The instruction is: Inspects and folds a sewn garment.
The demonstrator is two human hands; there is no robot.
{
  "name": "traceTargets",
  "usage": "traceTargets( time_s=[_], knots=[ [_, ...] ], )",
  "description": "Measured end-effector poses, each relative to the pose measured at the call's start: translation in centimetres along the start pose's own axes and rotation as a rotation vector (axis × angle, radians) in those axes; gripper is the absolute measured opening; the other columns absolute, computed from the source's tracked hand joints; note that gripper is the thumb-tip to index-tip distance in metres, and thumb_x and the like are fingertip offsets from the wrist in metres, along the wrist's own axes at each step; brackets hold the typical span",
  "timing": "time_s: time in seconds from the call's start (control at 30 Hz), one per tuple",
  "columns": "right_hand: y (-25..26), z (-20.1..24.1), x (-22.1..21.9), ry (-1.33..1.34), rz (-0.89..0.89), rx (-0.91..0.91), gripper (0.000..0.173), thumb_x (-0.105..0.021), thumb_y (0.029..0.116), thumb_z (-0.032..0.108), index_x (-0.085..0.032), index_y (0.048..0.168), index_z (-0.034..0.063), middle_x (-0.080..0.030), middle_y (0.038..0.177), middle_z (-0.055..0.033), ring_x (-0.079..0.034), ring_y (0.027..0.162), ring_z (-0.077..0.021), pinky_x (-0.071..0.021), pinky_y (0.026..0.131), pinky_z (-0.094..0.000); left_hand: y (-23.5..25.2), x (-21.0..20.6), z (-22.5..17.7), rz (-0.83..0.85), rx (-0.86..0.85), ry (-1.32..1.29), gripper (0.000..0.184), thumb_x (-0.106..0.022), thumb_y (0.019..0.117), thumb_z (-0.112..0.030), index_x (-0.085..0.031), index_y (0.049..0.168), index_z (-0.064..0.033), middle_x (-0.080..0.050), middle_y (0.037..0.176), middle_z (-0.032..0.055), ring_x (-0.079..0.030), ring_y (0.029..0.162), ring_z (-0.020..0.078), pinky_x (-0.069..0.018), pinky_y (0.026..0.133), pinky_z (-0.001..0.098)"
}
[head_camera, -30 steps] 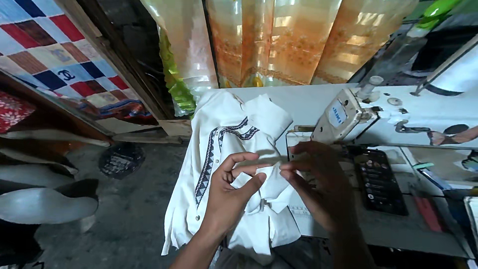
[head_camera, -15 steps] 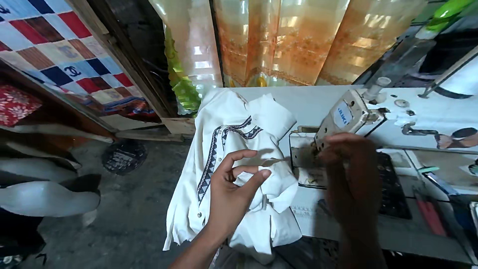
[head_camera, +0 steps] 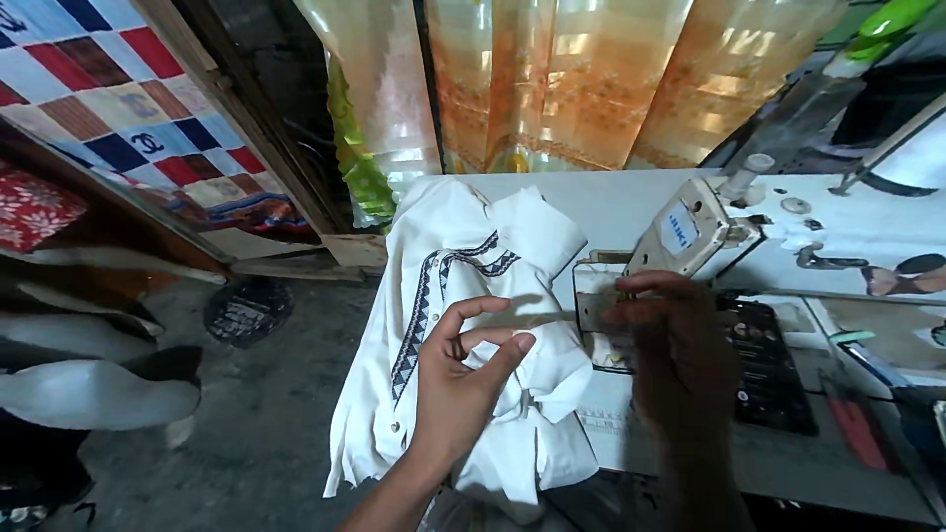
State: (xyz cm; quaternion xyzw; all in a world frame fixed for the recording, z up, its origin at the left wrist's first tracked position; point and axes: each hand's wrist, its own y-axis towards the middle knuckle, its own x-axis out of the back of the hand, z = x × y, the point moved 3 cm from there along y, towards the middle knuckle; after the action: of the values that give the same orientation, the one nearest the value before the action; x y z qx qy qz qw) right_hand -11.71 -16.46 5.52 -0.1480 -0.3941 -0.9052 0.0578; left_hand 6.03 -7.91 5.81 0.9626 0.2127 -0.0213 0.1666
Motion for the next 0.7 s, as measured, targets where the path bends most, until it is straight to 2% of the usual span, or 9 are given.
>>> traceTargets(
  time_s=[0.03, 0.13, 0.17, 0.23, 0.3, 0.37, 0.43, 0.63, 0.7],
  knots=[
    [0.0, 0.0, -0.1, 0.046, 0.049, -0.01, 0.029, -0.051, 0.1077, 0.036, -0.07, 0.099, 0.0161, -0.063, 0.125, 0.0045, -0.055, 0.123, -0.0051, -0.0468, 0.103, -0.0284, 0.0, 0.0, 0.0, 0.02, -0.007, -0.001, 0.034, -0.074, 0.0875, 0.004, -0.062, 0.118, -0.0038, -0.078, 0.089, 0.0029, -0.073, 0.078, 0.0058, -0.0597, 0.073, 0.02],
    [-0.3, 0.3, -1.4, 0.161, 0.257, -0.043, 0.036, -0.062, 0.0999, 0.039, -0.071, 0.123, 0.0125, -0.068, 0.126, -0.0003, -0.058, 0.122, -0.0094, -0.0481, 0.103, -0.033, 0.1, -0.3, 0.2, 0.051, -0.008, -0.018, 0.038, -0.075, 0.0855, 0.006, -0.061, 0.12, -0.0019, -0.078, 0.091, 0.0053, -0.075, 0.083, 0.0091, -0.0611, 0.076, 0.0229],
    [-0.4, 0.2, -1.8, 0.203, 0.301, -0.067, 0.035, -0.067, 0.0969, 0.037, -0.071, 0.122, 0.0121, -0.07, 0.119, 0.0008, -0.061, 0.117, -0.0062, -0.0503, 0.101, -0.0288, 0.1, -0.4, 0.2, 0.05, -0.003, -0.019, 0.039, -0.075, 0.0851, 0.007, -0.061, 0.12, -0.0024, -0.078, 0.091, 0.0049, -0.075, 0.082, 0.009, -0.0611, 0.076, 0.0229],
    [-0.4, 0.2, -2.3, 0.281, 0.312, -0.147, 0.024, -0.073, 0.0925, 0.033, -0.075, 0.106, 0.0133, -0.071, 0.101, 0.0062, -0.064, 0.099, 0.0031, -0.0533, 0.088, -0.0158, 0.1, -0.4, 0.4, 0.026, 0.005, -0.008, 0.038, -0.075, 0.0852, 0.005, -0.061, 0.119, -0.0042, -0.078, 0.086, 0.002, -0.074, 0.077, 0.0065, -0.0605, 0.072, 0.0213],
    [-0.4, 0.3, -2.4, 0.327, 0.293, -0.247, 0.018, -0.075, 0.09, 0.032, -0.073, 0.091, 0.0143, -0.068, 0.088, 0.01, -0.061, 0.083, 0.009, -0.0501, 0.073, -0.0084, 0.1, -0.4, 0.7, -0.019, 0.003, 0.004, 0.031, -0.074, 0.0865, 0.003, -0.062, 0.113, -0.0063, -0.074, 0.077, -0.0028, -0.069, 0.067, 0.0013, -0.0567, 0.064, 0.0165],
    [-0.3, 0.3, -2.5, 0.356, 0.365, -0.319, 0.02, -0.068, 0.095, 0.033, -0.072, 0.094, 0.0132, -0.067, 0.088, 0.0114, -0.06, 0.081, 0.01, -0.0495, 0.073, -0.0084, 0.1, -0.3, 0.8, -0.033, -0.007, 0.019, 0.027, -0.074, 0.0876, 0.002, -0.063, 0.111, -0.0066, -0.073, 0.075, -0.0041, -0.067, 0.065, -0.0005, -0.0549, 0.063, 0.015],
    [-0.2, -0.3, -2.5, 0.398, 0.467, -0.369, 0.028, -0.059, 0.102, 0.035, -0.072, 0.104, 0.0101, -0.068, 0.092, 0.0104, -0.061, 0.085, 0.0089, -0.0508, 0.078, -0.0116, 0.1, -0.2, 0.8, -0.014, -0.049, 0.04, 0.026, -0.074, 0.0887, 0.001, -0.064, 0.111, -0.0066, -0.074, 0.08, -0.0049, -0.068, 0.072, 0.0, -0.0565, 0.069, 0.0167],
    [0.2, -0.9, -1.7, 0.32, 0.489, -0.42, 0.013, -0.07, 0.0932, 0.027, -0.072, 0.098, 0.0144, -0.068, 0.086, 0.0114, -0.063, 0.079, 0.0075, -0.0532, 0.072, -0.0124, 0.1, 0.1, 0.4, 0.158, -0.042, 0.082, 0.035, -0.064, 0.0897, 0.005, -0.055, 0.123, -0.0048, -0.073, 0.11, 0.0007, -0.068, 0.093, 0.0047, -0.056, 0.084, 0.0224],
    [0.3, -0.9, -1.6, 0.321, 0.478, -0.4, 0.011, -0.07, 0.092, 0.026, -0.072, 0.095, 0.0152, -0.068, 0.084, 0.012, -0.062, 0.077, 0.0077, -0.0525, 0.069, -0.0116, 0.3, 0.0, 0.4, 0.239, -0.018, 0.092, 0.046, -0.07, 0.0905, -0.001, -0.049, 0.131, -0.0024, -0.07, 0.112, 0.0016, -0.068, 0.097, 0.0066, -0.0568, 0.089, 0.0249]
  ],
)
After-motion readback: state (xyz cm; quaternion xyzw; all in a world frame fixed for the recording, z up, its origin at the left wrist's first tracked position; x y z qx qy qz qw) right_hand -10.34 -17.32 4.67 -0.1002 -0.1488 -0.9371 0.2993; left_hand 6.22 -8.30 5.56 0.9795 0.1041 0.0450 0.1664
